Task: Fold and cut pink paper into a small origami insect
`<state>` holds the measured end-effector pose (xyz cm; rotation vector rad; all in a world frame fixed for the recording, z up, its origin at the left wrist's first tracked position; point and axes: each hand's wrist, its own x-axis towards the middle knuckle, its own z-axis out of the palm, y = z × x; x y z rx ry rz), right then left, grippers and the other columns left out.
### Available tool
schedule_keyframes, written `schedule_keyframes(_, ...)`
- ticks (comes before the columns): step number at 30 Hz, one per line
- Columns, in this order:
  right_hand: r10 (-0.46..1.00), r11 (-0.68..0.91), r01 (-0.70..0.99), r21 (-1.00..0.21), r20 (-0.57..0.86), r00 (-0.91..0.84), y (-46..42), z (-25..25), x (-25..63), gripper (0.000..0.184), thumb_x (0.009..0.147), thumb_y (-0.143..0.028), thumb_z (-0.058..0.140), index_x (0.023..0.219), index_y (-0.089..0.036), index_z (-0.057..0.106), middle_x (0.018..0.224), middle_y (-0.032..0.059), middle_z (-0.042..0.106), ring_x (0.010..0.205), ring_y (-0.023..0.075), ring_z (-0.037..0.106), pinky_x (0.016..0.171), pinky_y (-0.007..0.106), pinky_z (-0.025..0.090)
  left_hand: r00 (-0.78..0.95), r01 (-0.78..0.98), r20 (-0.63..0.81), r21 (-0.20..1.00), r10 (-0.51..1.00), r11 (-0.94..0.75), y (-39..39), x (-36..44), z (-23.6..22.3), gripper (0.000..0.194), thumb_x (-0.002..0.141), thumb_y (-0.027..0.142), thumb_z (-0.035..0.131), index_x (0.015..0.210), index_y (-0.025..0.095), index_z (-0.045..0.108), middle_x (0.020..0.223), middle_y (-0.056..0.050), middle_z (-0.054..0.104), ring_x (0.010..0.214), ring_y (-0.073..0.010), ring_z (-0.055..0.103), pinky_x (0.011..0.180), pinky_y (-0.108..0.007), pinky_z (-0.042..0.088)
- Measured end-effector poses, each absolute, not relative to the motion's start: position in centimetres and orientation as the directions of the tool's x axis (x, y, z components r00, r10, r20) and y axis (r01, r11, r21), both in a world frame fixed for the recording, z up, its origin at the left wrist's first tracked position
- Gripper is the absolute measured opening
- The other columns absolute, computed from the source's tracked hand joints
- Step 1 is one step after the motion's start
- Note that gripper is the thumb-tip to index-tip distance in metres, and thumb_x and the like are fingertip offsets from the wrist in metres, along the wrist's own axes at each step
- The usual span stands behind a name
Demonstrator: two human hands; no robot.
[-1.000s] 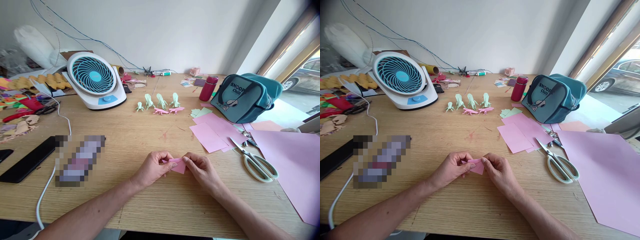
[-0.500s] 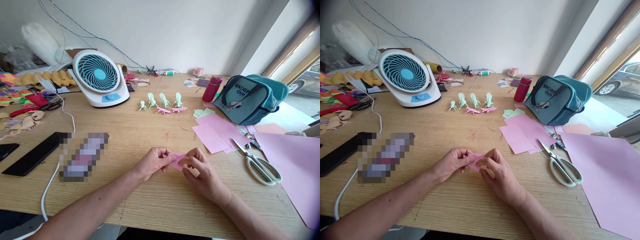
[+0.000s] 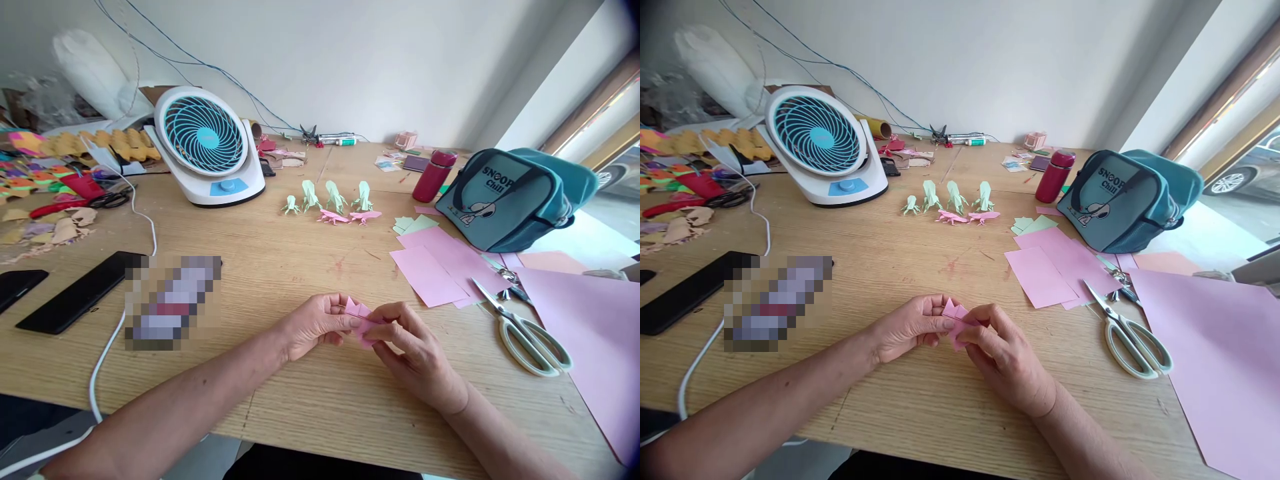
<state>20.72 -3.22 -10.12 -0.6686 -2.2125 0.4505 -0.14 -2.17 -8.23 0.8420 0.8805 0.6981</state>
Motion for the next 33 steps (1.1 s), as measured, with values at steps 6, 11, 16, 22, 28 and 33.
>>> schedule_keyframes(6,0.574,0.815,0.324,-0.481,0.592,-0.566,-3.1,-10.3,21.0,0.022,0.091,-0.001,0.054,0.099,-0.020,0.061,0.102,0.0068,0.056,0.092,0.0165,0.060,0.076,0.028,0.052,0.530,-0.053,-0.339,0.901,0.777,0.430,-2.5,-0.3,-8.4,0.037,0.072,0.046,0.080,0.084,0.012,0.072,0.074,-0.002,0.063,0.063,-0.0086,0.050,0.048,-0.018,0.036)
schedule_keyframes(11,0.571,0.817,0.328,-0.475,0.583,-0.578,-3.1,-10.4,20.9,0.020,0.091,-0.004,0.056,0.100,-0.021,0.061,0.102,0.0074,0.055,0.091,0.0172,0.060,0.075,0.029,0.052,0.524,0.025,-0.335,0.925,0.783,0.379,-2.4,-0.2,-8.2,0.030,0.074,0.041,0.077,0.077,0.012,0.071,0.065,0.001,0.059,0.058,-0.0078,0.048,0.046,-0.018,0.037)
schedule_keyframes(16,0.576,0.812,0.356,-0.463,0.538,-0.615,-3.2,-10.3,20.9,0.020,0.091,-0.005,0.057,0.101,-0.022,0.062,0.103,0.0076,0.055,0.090,0.0182,0.059,0.074,0.032,0.051,0.512,0.078,-0.314,0.944,0.800,0.320,-2.3,0.1,-8.1,0.018,0.078,0.028,0.071,0.068,0.013,0.068,0.058,0.003,0.055,0.052,-0.0064,0.046,0.044,-0.017,0.037)
schedule_keyframes(22,0.601,0.791,0.352,-0.500,0.531,-0.598,-3.4,-10.3,20.9,0.019,0.090,-0.005,0.057,0.099,-0.021,0.062,0.103,0.0075,0.055,0.088,0.0181,0.059,0.073,0.032,0.050,0.514,0.090,-0.308,0.947,0.801,0.307,-2.3,0.1,-8.6,0.007,0.074,0.018,0.065,0.071,0.013,0.068,0.063,0.001,0.062,0.052,-0.0062,0.049,0.045,-0.016,0.039)
schedule_keyframes(28,0.672,0.718,0.314,-0.621,0.501,-0.546,-3.5,-10.0,20.4,0.013,0.090,-0.010,0.058,0.095,-0.021,0.062,0.103,0.0079,0.053,0.094,0.0200,0.059,0.078,0.034,0.052,0.500,0.131,-0.285,0.958,0.818,0.254,-2.2,0.0,-9.3,0.009,0.073,0.014,0.060,0.074,0.013,0.069,0.061,0.003,0.061,0.046,-0.0051,0.049,0.044,-0.016,0.042)
schedule_keyframes(33,0.784,0.591,0.330,-0.736,0.428,-0.450,-3.4,-9.9,19.9,0.006,0.089,-0.016,0.060,0.087,-0.022,0.060,0.106,0.0083,0.055,0.099,0.0220,0.057,0.082,0.036,0.050,0.481,0.159,-0.270,0.962,0.834,0.220,-2.3,0.1,-9.6,0.012,0.076,0.019,0.061,0.081,0.012,0.070,0.063,0.001,0.063,0.047,-0.0053,0.050,0.045,-0.016,0.043)
